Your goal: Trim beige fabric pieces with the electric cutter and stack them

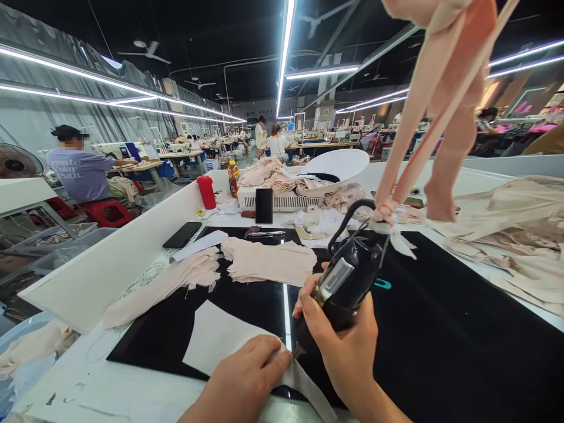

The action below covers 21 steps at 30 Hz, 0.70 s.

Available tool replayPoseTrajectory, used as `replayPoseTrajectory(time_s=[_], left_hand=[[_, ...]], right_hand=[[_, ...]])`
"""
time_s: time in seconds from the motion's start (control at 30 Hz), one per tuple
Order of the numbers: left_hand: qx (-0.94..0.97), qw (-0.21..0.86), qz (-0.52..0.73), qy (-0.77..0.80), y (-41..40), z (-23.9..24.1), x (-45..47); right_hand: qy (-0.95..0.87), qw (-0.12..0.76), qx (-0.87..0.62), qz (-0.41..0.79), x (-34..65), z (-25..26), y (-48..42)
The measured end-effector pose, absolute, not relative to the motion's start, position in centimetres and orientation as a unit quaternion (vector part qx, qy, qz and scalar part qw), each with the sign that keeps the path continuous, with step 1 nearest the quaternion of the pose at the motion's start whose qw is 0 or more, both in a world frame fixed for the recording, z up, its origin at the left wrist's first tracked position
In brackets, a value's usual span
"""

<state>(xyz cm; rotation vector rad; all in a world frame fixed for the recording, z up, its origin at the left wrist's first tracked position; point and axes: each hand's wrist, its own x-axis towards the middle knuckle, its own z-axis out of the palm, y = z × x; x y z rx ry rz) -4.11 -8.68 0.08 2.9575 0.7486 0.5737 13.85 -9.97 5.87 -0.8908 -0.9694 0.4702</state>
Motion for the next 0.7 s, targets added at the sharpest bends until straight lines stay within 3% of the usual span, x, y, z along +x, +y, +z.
replayPoseTrajectory(time_s=[0.3, 0.7], left_hand=[[0.948, -0.091, 0.229, 0.2, -8.8, -0.7, -3.8], [0.949, -0.077, 0.239, 0.191, -8.5, -0.8, -4.1]], right_hand=[[-0.449, 0.761, -0.418, 0.212, 14.0, 5.7, -9.7], [-0.4, 0.761, -0.453, 0.236, 12.9, 5.9, -7.4]])
